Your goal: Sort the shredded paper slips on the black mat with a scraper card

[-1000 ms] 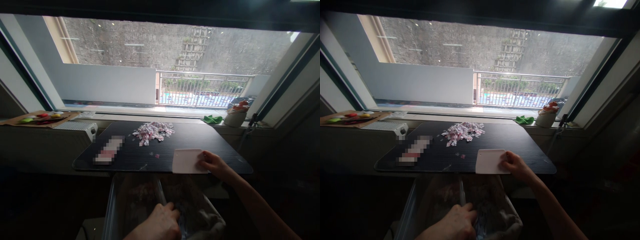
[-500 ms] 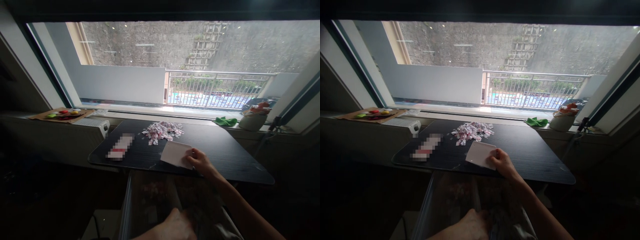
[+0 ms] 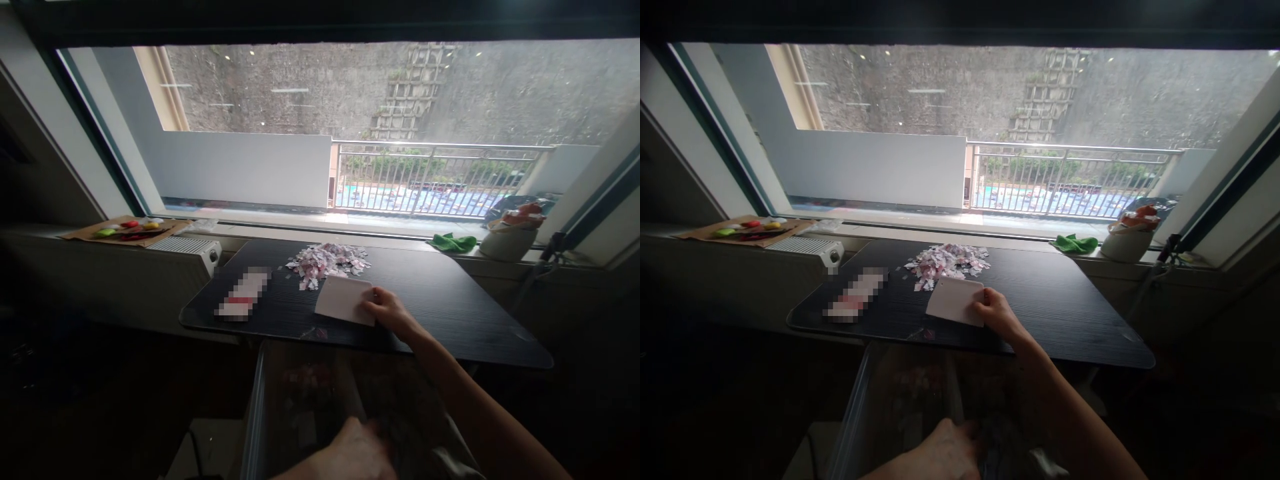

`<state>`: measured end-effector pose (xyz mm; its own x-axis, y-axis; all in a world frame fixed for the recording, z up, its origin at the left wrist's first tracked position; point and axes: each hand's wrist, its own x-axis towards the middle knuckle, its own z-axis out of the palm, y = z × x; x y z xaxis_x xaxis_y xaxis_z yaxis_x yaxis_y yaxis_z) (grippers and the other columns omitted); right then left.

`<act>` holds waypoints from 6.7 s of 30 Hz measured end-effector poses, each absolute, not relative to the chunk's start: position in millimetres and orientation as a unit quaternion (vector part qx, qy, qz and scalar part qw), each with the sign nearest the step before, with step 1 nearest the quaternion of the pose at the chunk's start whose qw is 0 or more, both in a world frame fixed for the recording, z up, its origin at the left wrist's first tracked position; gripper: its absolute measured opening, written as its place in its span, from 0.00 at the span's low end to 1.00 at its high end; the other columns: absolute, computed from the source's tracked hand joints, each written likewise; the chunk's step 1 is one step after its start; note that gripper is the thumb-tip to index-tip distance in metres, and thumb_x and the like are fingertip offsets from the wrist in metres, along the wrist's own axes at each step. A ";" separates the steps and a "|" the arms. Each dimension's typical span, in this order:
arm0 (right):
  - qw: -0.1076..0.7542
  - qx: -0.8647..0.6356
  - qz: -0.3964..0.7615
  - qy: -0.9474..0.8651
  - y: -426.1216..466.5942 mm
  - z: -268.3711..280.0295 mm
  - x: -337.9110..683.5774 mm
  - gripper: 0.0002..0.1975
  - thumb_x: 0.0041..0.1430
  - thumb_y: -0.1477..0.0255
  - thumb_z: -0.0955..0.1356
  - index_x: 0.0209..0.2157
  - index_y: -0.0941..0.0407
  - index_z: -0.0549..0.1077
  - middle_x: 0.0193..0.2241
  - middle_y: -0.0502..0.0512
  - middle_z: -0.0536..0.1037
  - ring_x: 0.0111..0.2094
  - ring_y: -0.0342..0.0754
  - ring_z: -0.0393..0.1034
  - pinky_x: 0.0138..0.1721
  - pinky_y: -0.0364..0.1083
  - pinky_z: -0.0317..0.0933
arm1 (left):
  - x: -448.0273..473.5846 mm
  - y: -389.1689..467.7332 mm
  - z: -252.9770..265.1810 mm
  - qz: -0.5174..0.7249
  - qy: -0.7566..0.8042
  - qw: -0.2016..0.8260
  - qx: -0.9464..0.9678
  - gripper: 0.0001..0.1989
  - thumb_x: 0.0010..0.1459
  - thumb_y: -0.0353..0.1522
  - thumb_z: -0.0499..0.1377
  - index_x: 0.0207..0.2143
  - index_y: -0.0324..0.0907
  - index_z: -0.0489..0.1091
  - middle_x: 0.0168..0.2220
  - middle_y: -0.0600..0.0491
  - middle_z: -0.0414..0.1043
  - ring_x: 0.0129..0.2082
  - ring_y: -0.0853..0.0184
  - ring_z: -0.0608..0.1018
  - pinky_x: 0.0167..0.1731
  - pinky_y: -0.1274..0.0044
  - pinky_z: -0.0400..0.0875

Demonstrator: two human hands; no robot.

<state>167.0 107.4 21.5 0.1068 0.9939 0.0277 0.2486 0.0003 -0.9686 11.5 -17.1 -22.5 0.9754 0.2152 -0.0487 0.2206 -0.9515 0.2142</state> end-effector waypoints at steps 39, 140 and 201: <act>0.449 -0.520 0.425 -0.590 80.7 21.8 157.9 0.11 0.42 0.67 0.70 0.29 0.57 0.69 0.26 0.51 0.76 0.29 0.47 0.71 0.29 0.44 0.65 | 8.7 -21.3 -19.7 -0.055 0.113 0.075 0.989 0.08 0.55 0.34 0.60 0.27 0.39 0.73 0.33 0.49 0.75 0.34 0.60 0.74 0.22 0.78 0.60; 0.448 -0.652 0.166 -0.589 86.8 56.3 173.1 0.13 0.49 0.69 0.63 0.37 0.55 0.72 0.27 0.52 0.75 0.26 0.46 0.68 0.26 0.44 0.60 | 1.5 -25.0 -26.6 -0.033 0.140 0.090 0.985 0.08 0.55 0.34 0.60 0.26 0.40 0.73 0.31 0.50 0.70 0.36 0.62 0.70 0.21 0.76 0.50; 0.449 -0.620 0.161 -0.623 60.8 67.2 174.7 0.13 0.51 0.68 0.63 0.39 0.54 0.71 0.28 0.51 0.77 0.27 0.46 0.69 0.28 0.44 0.62 | 8.0 -27.6 -24.2 -0.049 0.176 0.119 0.976 0.09 0.54 0.31 0.60 0.22 0.38 0.72 0.25 0.48 0.67 0.30 0.64 0.68 0.20 0.78 0.47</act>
